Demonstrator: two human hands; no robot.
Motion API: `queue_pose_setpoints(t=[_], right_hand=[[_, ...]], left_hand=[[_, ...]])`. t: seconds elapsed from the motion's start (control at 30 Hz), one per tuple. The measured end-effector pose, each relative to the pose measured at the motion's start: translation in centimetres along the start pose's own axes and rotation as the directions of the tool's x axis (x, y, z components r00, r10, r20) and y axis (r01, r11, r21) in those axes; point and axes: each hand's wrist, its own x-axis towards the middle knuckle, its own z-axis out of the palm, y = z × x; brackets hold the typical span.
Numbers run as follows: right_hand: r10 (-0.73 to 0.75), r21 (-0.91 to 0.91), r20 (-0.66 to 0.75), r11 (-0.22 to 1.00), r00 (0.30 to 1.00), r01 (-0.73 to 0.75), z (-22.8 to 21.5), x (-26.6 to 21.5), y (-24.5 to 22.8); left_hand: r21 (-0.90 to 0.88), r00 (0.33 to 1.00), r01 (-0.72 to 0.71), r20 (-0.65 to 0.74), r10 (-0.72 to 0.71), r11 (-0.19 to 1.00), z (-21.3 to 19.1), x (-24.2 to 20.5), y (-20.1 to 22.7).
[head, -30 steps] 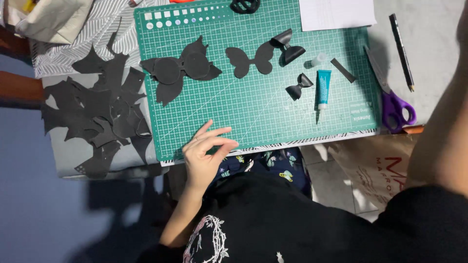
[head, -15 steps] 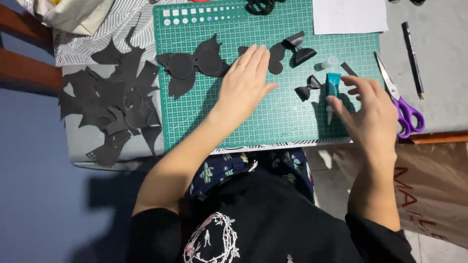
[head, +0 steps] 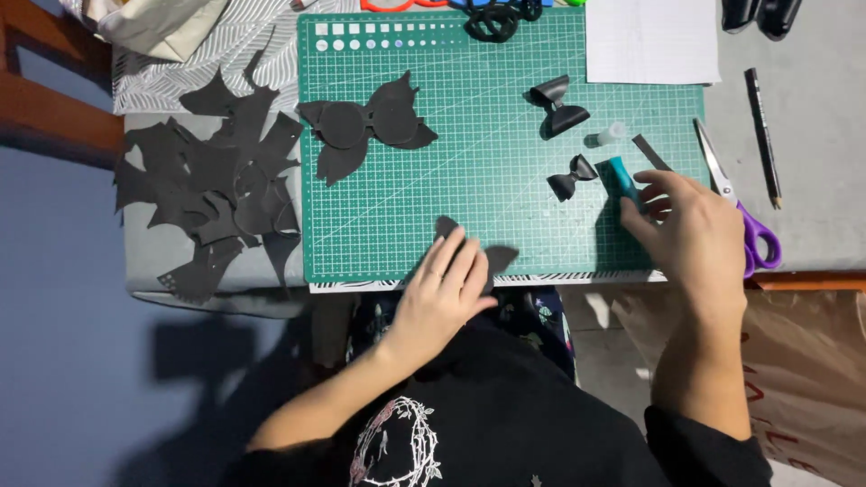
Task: Assembling decorative butterfly-shaped bows from black cutouts using glue and scissors on a cutting mat.
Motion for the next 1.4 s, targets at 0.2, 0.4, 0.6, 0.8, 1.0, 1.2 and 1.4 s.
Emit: queue_pose_setpoints(t=[0.2,0.4,0.6,0.8,1.0,1.2,1.4], right_hand=[[0.144,0.531,0.043,0.835,0.989,-0.145,-0.1,-1.2,0.4],[0.143,0.852,-0.109,0.523,0.984,0.018,1.0,-2.8,0.4],[0.310,0.975,-0.046,0.220,0.950,-0.024,3.9,-4.2,-0.1],[0.378,0.990,-0.014,-0.124,0.926,0.066,7.0,-3.4,-2.0],[0.401,0.969,0.037,-0.237,0.915,0.064,8.4,-2.0,-3.5],[0.420,0.974,0.089,-0.226,0.903,0.008,8.7,-1.9,-4.9],[0.391,0.995,0.029,-0.097,0.920,0.010,8.8,-1.9,-6.3]], left_hand=[[-0.429,0.950,0.021,-0.273,-0.152,0.903,-0.9,1.1,0.4],[-0.909,0.791,0.183,-0.090,-0.605,0.375,-1.2,3.6,-1.3],[-0.829,0.786,0.396,0.084,-0.612,0.395,-1.0,2.1,-1.7],[-0.421,0.820,0.394,-0.240,-0.519,0.817,-2.5,0.5,-1.9],[-0.017,0.969,0.246,-0.029,-0.246,0.969,2.1,0.5,0.3],[-0.052,0.952,0.306,0.013,-0.306,0.951,1.5,1.2,0.6],[-0.140,0.959,0.275,-0.034,-0.283,0.951,1.1,-0.3,0.8]])
